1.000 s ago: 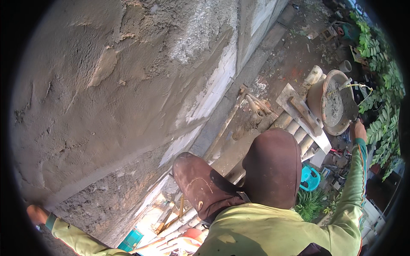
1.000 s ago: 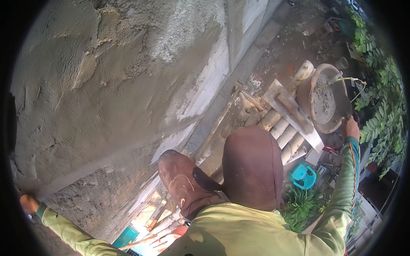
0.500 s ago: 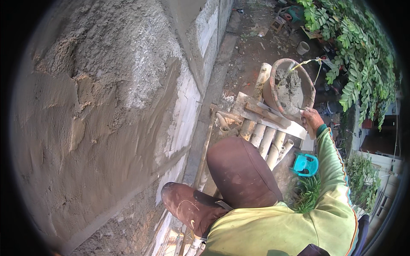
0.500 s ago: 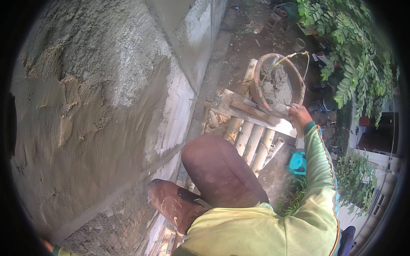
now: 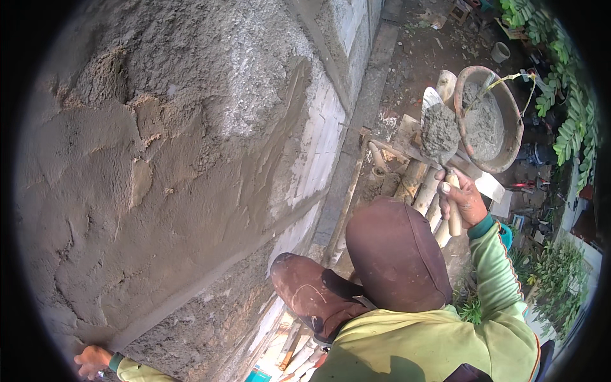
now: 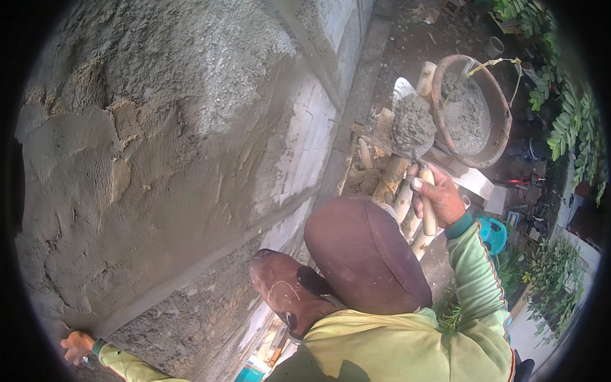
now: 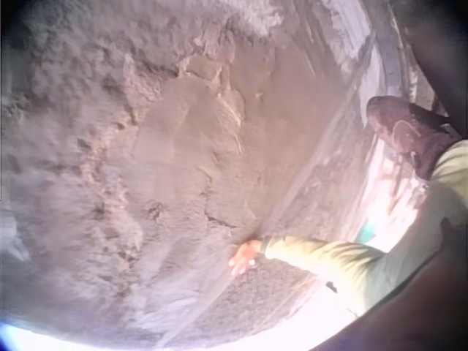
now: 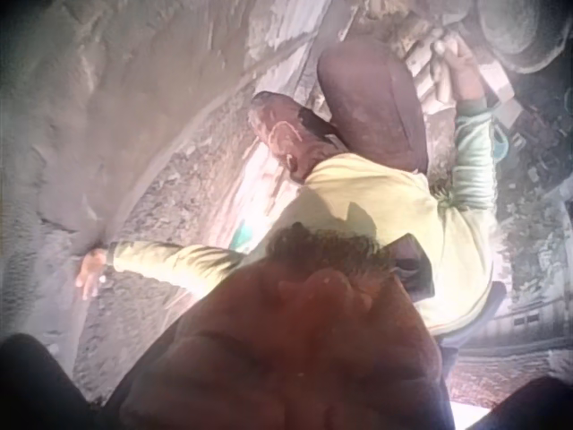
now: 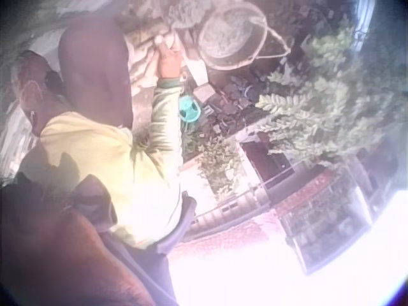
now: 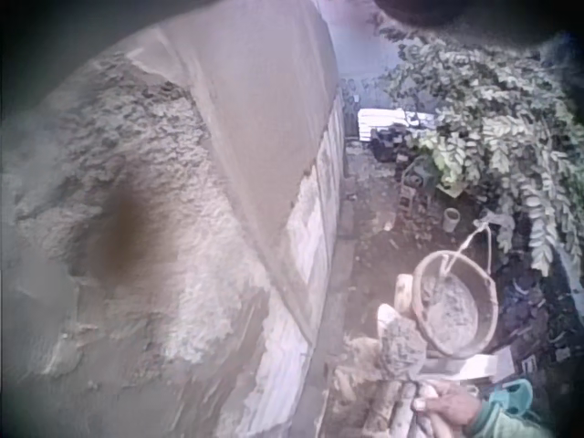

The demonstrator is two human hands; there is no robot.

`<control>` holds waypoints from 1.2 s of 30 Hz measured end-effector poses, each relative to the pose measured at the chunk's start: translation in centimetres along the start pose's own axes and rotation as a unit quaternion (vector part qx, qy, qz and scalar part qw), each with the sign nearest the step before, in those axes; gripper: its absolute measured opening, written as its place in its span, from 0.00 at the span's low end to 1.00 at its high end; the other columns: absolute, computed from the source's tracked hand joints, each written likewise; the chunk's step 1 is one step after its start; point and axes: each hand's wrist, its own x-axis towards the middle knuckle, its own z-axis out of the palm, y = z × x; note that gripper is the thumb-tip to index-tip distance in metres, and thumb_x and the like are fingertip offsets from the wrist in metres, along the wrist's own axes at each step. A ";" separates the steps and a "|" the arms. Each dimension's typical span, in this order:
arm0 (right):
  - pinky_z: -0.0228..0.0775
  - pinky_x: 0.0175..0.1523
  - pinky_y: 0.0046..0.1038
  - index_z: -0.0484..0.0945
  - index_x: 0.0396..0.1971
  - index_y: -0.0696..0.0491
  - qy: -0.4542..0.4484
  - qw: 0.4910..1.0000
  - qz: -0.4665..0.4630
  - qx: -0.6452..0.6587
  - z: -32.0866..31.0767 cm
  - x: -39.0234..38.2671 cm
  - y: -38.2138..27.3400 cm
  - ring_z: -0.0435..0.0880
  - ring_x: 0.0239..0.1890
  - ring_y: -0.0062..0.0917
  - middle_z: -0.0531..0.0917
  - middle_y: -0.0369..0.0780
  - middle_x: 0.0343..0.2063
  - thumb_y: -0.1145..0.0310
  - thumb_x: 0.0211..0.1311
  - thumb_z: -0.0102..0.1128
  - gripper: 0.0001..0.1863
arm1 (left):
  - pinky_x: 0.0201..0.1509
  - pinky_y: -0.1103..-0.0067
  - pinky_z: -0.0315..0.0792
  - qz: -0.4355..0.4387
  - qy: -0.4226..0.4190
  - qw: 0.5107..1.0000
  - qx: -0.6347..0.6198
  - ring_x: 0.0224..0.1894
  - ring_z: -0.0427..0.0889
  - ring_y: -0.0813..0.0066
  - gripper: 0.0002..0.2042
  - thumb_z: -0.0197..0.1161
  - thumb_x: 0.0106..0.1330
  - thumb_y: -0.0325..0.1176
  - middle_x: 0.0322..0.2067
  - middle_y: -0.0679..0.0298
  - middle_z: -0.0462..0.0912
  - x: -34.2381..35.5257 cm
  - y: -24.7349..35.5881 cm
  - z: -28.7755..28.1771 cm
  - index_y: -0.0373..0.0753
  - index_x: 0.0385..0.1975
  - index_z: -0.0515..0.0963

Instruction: The person scoops wet cement from a bucket with a trowel and applies it to a vertical wall, smoothing the surface. The person works from a bamboo scaffold, repeatedly transferring material and spreading it across the wall face.

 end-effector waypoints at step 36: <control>0.76 0.27 0.34 0.70 0.55 0.56 0.201 0.971 -0.008 -0.127 11.4 54.8 17.8 0.82 0.24 0.30 0.81 0.44 0.32 0.59 0.68 0.58 0.22 | 0.64 0.51 0.67 -0.094 -0.167 0.971 -0.146 0.64 0.66 0.40 0.42 0.45 0.71 0.63 0.69 0.38 0.53 4.5 -4.0 1.4 0.32 0.72 0.51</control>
